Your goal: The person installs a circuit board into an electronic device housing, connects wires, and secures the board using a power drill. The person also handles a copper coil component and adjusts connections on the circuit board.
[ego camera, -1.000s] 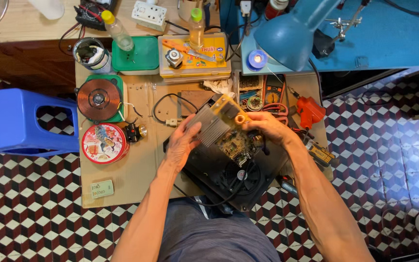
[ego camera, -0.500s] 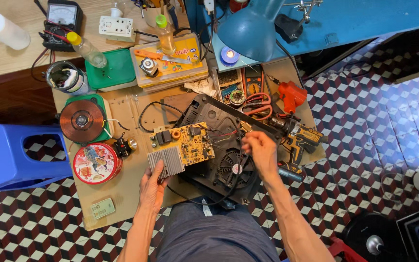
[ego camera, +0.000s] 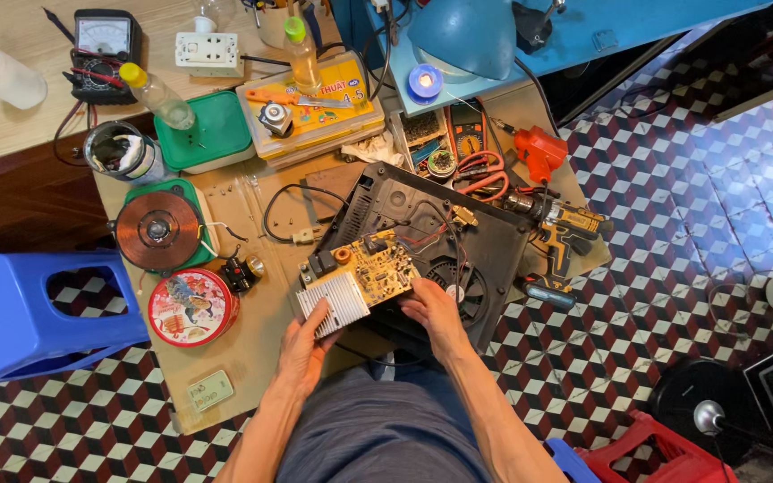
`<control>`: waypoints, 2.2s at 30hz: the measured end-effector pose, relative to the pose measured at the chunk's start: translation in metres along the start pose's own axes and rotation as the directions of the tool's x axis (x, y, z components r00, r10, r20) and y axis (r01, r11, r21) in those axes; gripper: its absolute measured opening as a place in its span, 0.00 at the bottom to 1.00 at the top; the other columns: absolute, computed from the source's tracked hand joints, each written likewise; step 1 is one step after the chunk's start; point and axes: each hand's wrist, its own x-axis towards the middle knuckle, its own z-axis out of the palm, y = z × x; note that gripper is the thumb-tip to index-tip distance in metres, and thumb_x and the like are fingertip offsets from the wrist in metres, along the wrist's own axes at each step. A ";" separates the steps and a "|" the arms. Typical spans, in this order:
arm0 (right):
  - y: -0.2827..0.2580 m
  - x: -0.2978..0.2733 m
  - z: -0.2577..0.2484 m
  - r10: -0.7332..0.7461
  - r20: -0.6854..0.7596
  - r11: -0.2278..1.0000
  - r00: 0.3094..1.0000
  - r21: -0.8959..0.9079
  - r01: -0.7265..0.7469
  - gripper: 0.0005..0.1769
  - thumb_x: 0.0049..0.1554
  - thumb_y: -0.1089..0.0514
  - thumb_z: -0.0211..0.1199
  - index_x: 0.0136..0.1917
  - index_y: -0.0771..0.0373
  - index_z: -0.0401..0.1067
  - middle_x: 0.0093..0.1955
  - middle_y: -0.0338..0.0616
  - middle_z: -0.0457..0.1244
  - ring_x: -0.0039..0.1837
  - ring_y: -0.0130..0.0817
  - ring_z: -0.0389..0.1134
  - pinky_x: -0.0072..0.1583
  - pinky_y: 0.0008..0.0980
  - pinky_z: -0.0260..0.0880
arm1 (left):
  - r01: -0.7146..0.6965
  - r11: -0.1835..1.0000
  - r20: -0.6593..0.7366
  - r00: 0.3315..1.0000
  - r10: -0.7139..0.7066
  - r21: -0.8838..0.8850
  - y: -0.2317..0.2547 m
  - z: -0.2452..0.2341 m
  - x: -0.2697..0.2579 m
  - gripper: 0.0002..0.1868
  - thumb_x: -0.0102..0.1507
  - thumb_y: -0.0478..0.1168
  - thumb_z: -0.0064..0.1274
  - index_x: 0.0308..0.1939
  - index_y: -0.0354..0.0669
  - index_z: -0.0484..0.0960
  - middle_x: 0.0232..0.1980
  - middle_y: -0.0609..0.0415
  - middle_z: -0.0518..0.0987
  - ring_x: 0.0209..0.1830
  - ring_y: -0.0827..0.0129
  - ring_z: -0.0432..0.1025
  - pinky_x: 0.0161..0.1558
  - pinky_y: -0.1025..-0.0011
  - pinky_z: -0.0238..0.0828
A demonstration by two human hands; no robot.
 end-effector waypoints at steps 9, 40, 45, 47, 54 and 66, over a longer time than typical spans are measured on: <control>-0.004 0.015 -0.008 -0.084 0.136 0.949 0.987 0.313 0.038 0.15 0.66 0.54 0.56 0.62 0.63 0.69 0.54 0.43 0.69 0.53 0.29 0.71 0.57 0.33 0.73 | 0.170 0.963 0.174 0.963 -0.208 0.210 0.003 0.018 -0.029 0.26 0.60 0.42 0.61 0.61 0.41 0.76 0.56 0.55 0.82 0.53 0.69 0.77 0.56 0.65 0.77; -0.046 0.070 -0.035 -0.091 0.013 0.936 0.996 0.343 0.081 0.24 0.59 0.62 0.58 0.68 0.71 0.66 0.61 0.54 0.67 0.63 0.39 0.70 0.64 0.35 0.72 | -0.185 0.378 0.019 0.915 0.403 0.907 0.097 0.081 -0.033 0.27 0.59 0.52 0.63 0.55 0.36 0.79 0.37 0.47 0.83 0.34 0.68 0.74 0.38 0.68 0.72; -0.040 0.057 -0.055 -0.302 -0.212 0.945 0.929 0.061 0.321 0.21 0.63 0.59 0.56 0.66 0.73 0.68 0.56 0.56 0.69 0.54 0.36 0.72 0.56 0.31 0.73 | -0.224 0.257 0.062 0.854 0.517 0.940 0.095 0.092 -0.037 0.26 0.60 0.52 0.62 0.55 0.40 0.78 0.33 0.48 0.82 0.29 0.64 0.75 0.33 0.64 0.71; -0.035 0.053 -0.063 -0.382 -0.329 0.920 0.863 -0.053 0.388 0.20 0.64 0.59 0.55 0.65 0.73 0.69 0.54 0.56 0.70 0.49 0.35 0.72 0.51 0.30 0.73 | -0.209 0.208 0.076 0.856 0.511 0.956 0.095 0.097 -0.038 0.24 0.61 0.52 0.62 0.54 0.42 0.79 0.31 0.47 0.81 0.28 0.60 0.75 0.33 0.62 0.71; -0.053 0.035 -0.009 -0.552 -0.141 0.711 0.822 -0.594 0.375 0.12 0.64 0.60 0.58 0.58 0.65 0.75 0.51 0.48 0.72 0.48 0.35 0.72 0.50 0.31 0.72 | -0.289 0.139 0.167 0.815 0.554 0.947 0.103 0.107 -0.039 0.24 0.61 0.52 0.60 0.55 0.43 0.79 0.34 0.45 0.84 0.32 0.56 0.80 0.35 0.61 0.73; -0.080 0.157 -0.015 -0.258 0.438 -0.051 0.861 -0.896 0.441 0.06 0.52 0.61 0.64 0.42 0.66 0.75 0.45 0.57 0.67 0.49 0.55 0.70 0.50 0.49 0.69 | -0.338 0.107 0.222 0.794 0.566 0.935 0.102 0.110 -0.055 0.19 0.62 0.50 0.59 0.52 0.45 0.79 0.36 0.47 0.85 0.34 0.54 0.81 0.35 0.60 0.74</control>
